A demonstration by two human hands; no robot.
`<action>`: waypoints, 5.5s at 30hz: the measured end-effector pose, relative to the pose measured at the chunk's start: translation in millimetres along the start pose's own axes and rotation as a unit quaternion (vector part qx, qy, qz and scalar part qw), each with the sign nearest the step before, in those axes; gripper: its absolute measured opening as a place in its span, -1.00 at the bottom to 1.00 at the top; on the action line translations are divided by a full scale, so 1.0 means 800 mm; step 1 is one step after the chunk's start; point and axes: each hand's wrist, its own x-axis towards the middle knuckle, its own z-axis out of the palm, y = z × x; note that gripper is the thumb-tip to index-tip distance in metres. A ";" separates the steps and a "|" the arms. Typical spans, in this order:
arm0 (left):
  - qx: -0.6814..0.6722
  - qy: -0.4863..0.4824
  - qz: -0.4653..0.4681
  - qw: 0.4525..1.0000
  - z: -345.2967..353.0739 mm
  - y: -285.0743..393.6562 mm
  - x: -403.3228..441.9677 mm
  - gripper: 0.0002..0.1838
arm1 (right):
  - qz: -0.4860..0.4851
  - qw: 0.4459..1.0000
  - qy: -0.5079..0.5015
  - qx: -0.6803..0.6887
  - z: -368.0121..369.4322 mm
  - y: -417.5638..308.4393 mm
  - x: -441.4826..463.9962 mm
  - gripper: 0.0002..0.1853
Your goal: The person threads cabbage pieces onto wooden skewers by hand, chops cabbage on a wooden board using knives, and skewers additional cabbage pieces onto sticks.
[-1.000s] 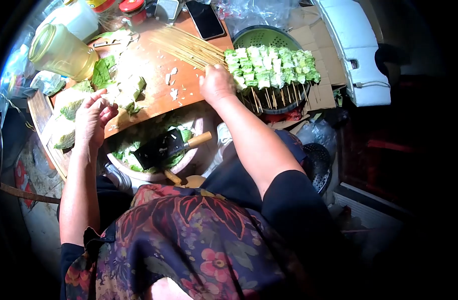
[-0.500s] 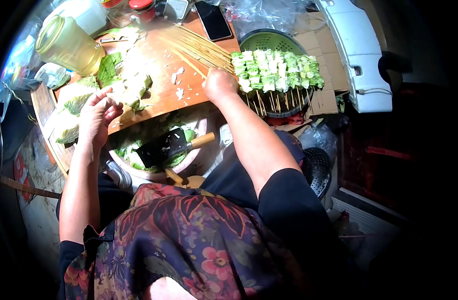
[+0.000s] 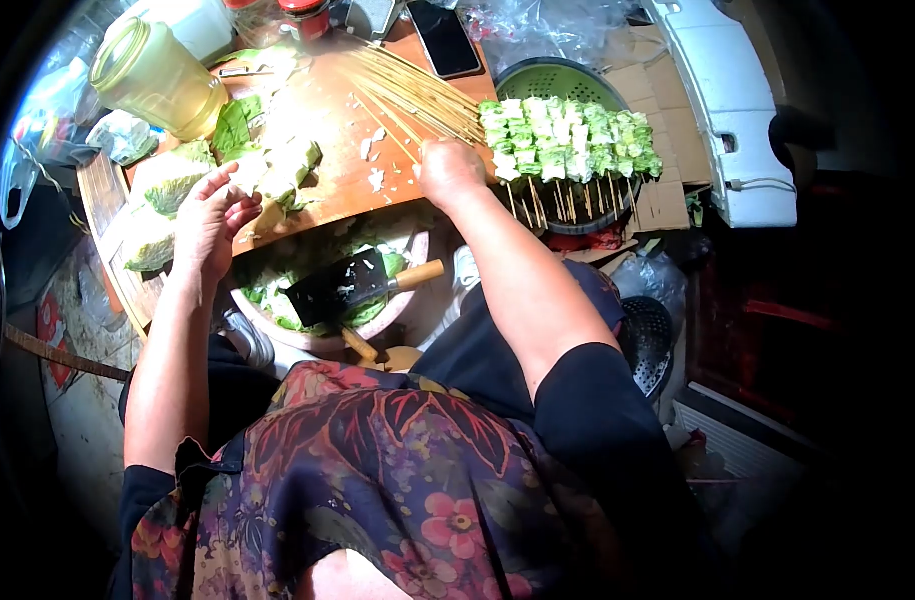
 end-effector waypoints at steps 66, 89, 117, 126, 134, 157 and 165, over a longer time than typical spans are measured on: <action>-0.094 -0.034 0.026 0.995 0.046 -0.016 -0.025 -0.59 | 0.064 0.750 -0.150 0.641 -0.064 -0.167 -0.082 -0.77; -0.003 -0.068 -0.012 0.998 0.038 -0.019 -0.025 -0.72 | 0.029 0.798 -0.176 0.576 -0.044 -0.144 -0.070 -0.73; 0.306 0.041 0.026 0.951 0.019 -0.056 0.048 -0.70 | 0.009 0.785 -0.202 0.586 -0.088 -0.110 -0.071 -0.71; -0.197 0.121 0.019 0.973 -0.031 -0.008 0.056 -0.84 | -0.036 0.803 -0.241 0.544 -0.089 -0.118 -0.087 -0.73; -0.213 0.094 0.024 0.972 -0.045 0.008 0.053 -0.82 | -0.047 0.792 -0.250 0.555 -0.088 -0.129 -0.089 -0.77; -0.107 0.040 0.096 0.989 0.014 0.002 0.015 -0.58 | -0.008 0.796 -0.171 0.581 -0.057 -0.139 -0.110 -0.77; -0.010 -0.072 0.045 0.996 0.039 -0.023 -0.022 -0.67 | -0.016 0.823 -0.127 0.553 -0.058 -0.135 -0.093 -0.71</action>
